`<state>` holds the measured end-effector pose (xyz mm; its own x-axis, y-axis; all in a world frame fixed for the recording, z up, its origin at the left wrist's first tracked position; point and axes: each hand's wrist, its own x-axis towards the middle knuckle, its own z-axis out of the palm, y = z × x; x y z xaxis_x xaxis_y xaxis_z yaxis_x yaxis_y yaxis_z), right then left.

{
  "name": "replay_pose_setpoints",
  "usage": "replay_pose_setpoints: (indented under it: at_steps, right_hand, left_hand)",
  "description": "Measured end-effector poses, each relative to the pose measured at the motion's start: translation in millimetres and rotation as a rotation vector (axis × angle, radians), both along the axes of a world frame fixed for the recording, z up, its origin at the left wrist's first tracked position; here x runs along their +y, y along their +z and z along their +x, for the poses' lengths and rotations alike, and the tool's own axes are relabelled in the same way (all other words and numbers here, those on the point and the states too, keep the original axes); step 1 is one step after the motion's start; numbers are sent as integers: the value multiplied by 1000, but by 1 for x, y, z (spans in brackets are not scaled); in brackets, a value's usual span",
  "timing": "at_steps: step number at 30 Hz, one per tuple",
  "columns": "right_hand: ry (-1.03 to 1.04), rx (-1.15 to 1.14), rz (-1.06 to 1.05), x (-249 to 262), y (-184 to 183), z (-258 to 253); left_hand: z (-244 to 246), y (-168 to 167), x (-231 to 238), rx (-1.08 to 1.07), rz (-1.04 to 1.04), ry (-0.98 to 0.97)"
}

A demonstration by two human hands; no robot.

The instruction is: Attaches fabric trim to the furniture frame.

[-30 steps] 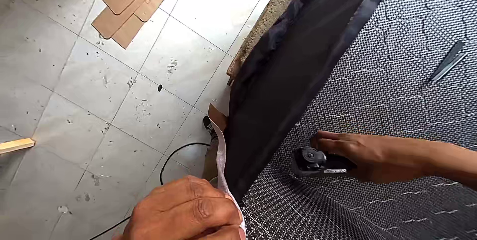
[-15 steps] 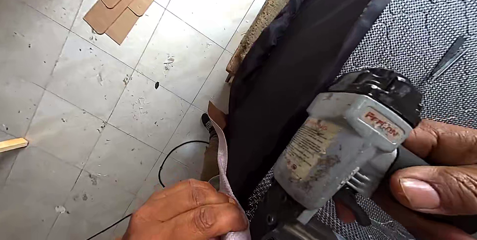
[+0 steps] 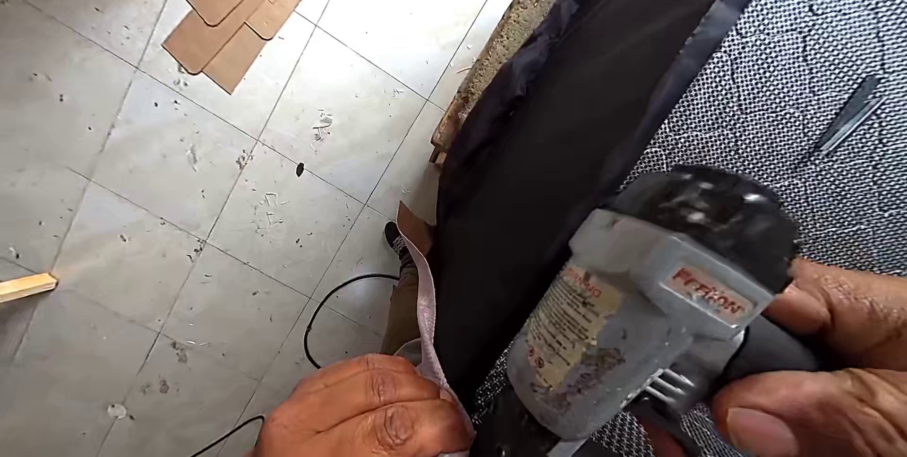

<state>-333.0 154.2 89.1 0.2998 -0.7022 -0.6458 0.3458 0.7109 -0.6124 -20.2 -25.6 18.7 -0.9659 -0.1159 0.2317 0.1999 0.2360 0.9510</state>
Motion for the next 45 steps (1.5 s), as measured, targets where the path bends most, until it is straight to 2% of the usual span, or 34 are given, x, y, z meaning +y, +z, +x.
replay_pose_setpoints:
  at_steps: [2,11,24,29,34,36,38,42,45]
  right_hand:
    - [36,-3,-35,2,-5,-3]
    - [10,-71,-72,9,-27,-14]
    - [84,-42,-135,1,-33,-6]
    - [178,24,-91,-8,-28,-10]
    - [264,203,-202,-17,-13,-19]
    - [236,226,-83,-8,-3,-28]
    - [198,272,80,15,-10,-42]
    - [184,418,385,87,-84,-57]
    - [161,332,510,134,-139,-55]
  left_hand:
    - [0,0,-1,-14,31,4]
    - [8,-26,7,-30,-152,88]
    - [10,-24,17,-3,-141,122]
    - [11,-26,20,14,-137,147]
    - [6,-31,14,13,-80,119]
    - [5,-43,9,4,4,104]
    - [3,-67,3,-47,24,114]
    - [1,-137,-13,-252,-46,93]
    - [-5,-185,-35,-357,-43,33]
